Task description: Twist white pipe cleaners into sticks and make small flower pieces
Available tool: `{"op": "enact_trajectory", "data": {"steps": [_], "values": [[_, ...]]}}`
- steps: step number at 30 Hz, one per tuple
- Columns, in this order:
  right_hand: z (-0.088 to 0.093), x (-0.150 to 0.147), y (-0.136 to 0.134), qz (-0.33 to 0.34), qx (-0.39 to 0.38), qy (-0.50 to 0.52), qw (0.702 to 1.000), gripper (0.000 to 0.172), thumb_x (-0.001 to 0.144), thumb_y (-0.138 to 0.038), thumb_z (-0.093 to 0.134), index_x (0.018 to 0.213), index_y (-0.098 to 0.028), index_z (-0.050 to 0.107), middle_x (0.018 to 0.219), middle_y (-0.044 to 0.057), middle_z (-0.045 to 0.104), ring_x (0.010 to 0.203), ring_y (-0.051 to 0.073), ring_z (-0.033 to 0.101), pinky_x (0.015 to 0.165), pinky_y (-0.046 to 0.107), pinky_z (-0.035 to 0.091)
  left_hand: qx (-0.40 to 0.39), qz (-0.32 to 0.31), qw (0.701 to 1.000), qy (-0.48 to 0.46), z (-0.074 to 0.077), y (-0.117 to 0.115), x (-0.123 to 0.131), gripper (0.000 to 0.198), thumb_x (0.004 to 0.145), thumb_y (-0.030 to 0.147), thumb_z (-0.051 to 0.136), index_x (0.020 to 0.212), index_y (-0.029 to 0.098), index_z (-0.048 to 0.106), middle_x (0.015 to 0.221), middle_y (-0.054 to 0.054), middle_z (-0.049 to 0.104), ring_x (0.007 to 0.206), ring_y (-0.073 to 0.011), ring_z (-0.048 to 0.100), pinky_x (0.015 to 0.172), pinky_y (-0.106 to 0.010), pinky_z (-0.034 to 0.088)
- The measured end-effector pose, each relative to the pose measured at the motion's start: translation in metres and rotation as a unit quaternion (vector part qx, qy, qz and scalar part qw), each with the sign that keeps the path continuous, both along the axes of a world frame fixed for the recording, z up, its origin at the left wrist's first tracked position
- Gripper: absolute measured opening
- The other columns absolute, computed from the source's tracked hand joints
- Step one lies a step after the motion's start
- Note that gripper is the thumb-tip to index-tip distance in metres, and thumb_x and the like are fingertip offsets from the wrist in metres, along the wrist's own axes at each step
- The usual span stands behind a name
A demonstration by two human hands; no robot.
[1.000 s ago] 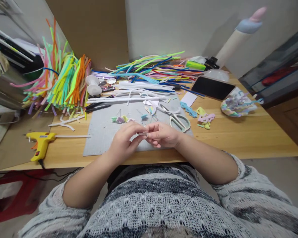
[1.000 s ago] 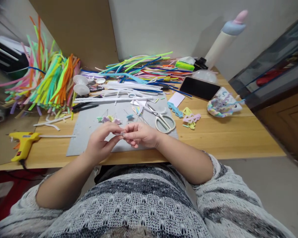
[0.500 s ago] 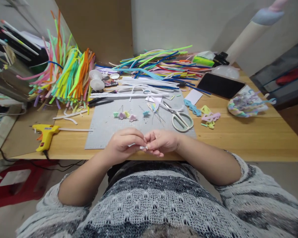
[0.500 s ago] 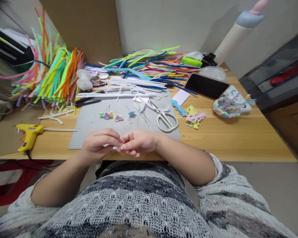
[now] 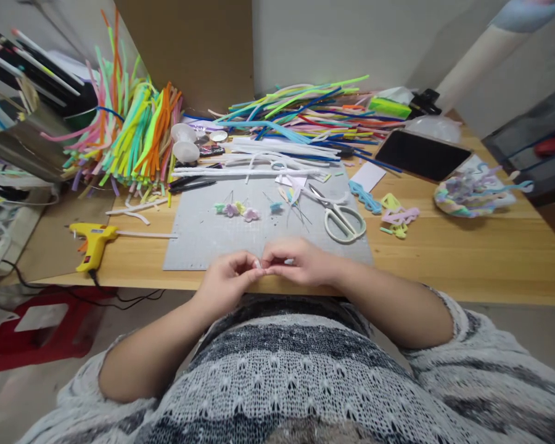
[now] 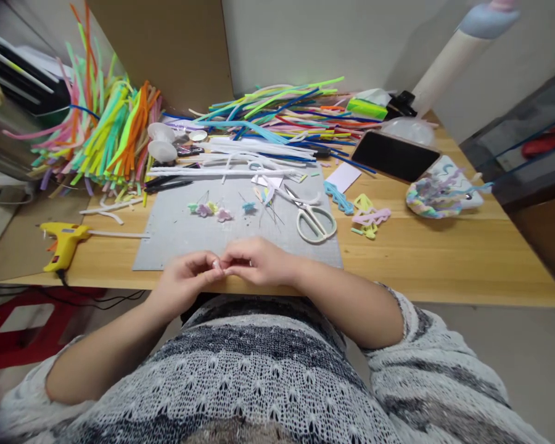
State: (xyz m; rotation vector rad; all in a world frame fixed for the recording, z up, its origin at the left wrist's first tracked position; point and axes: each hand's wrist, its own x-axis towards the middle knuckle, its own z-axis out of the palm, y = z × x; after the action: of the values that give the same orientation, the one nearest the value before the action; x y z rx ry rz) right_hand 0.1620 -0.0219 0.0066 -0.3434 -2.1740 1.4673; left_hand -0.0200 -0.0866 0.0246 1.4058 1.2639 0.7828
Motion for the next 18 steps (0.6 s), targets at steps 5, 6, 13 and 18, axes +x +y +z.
{"op": "enact_trajectory", "data": {"steps": [5,6,13,18], "values": [[0.001,-0.001,-0.003,-0.060,0.116,0.048,0.990,0.010,0.086,-0.021,0.050,0.083,-0.015,0.057,0.076,0.003,0.058,0.070,0.010,0.051,0.065,0.026,0.043,-0.273,-0.092,0.936,-0.200,-0.004,0.012,-0.005,0.032,0.075,0.043,0.061,0.068,0.014,0.052,0.052,0.005,0.040,0.044,-0.0050,0.031,0.042,-0.018,0.023],[0.002,-0.001,-0.003,-0.072,0.053,0.055,0.995,0.009,0.085,-0.023,0.052,0.081,-0.016,0.056,0.073,0.002,0.057,0.065,0.009,0.051,0.061,0.024,0.043,-0.231,-0.085,0.947,-0.205,-0.003,0.013,-0.006,0.029,0.077,0.042,0.060,0.071,0.014,0.053,0.053,0.004,0.042,0.045,-0.0055,0.034,0.043,-0.019,0.025],[0.001,-0.003,0.003,-0.041,-0.347,0.081,0.933,0.018,0.076,-0.030,0.064,0.077,-0.016,0.053,0.055,-0.007,0.051,0.043,0.004,0.046,0.042,0.017,0.040,0.342,-0.051,0.936,0.057,0.004,0.023,-0.004,0.013,0.077,0.011,0.061,0.087,0.018,0.061,0.088,-0.004,0.058,0.077,-0.0120,0.053,0.061,-0.023,0.042],[-0.002,-0.004,0.005,0.013,-0.370,0.067,0.926,0.017,0.077,-0.028,0.063,0.075,-0.015,0.054,0.054,-0.007,0.049,0.043,0.004,0.045,0.042,0.017,0.040,0.403,-0.078,0.904,0.115,0.003,0.027,-0.004,0.008,0.081,0.009,0.054,0.083,0.016,0.059,0.084,-0.005,0.058,0.079,-0.0124,0.054,0.068,-0.024,0.045]]}}
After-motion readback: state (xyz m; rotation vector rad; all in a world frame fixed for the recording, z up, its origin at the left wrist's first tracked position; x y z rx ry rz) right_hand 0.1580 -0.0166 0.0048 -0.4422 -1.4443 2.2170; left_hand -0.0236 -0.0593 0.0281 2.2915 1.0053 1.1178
